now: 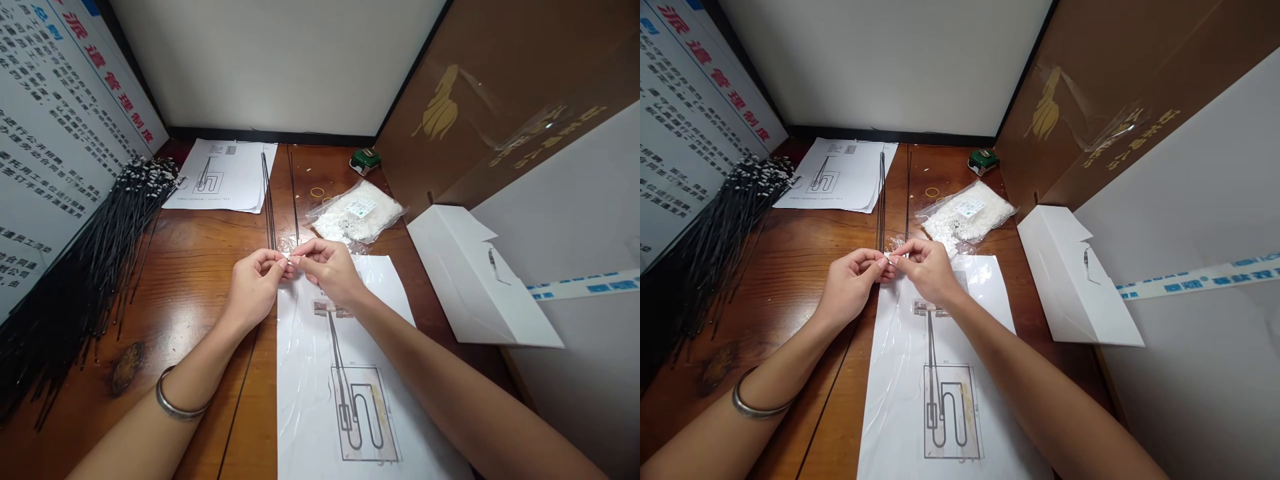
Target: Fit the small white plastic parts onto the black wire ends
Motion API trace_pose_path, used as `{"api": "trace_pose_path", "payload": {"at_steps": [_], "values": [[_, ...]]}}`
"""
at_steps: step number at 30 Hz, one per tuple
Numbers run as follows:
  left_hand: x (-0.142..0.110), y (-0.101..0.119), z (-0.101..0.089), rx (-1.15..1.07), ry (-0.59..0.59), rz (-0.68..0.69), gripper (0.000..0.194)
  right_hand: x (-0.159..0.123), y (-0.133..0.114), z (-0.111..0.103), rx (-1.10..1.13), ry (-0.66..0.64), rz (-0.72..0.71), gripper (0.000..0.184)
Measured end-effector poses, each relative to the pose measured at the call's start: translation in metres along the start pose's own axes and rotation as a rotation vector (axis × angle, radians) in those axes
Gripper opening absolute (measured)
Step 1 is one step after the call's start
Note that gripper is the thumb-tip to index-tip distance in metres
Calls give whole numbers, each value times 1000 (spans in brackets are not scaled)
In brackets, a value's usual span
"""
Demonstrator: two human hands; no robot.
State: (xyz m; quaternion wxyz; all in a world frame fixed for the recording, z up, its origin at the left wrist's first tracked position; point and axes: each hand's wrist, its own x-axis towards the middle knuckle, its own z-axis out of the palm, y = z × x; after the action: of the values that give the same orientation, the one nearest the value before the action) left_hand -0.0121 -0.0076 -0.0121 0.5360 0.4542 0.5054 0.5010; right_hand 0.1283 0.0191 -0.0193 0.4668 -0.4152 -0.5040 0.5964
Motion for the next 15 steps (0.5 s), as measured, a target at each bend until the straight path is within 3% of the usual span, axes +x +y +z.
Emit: {"api": "trace_pose_path", "payload": {"at_steps": [15], "values": [[0, -4, -3, 49, -28, 5, 11, -2, -2, 0, -61, 16, -18, 11]]}}
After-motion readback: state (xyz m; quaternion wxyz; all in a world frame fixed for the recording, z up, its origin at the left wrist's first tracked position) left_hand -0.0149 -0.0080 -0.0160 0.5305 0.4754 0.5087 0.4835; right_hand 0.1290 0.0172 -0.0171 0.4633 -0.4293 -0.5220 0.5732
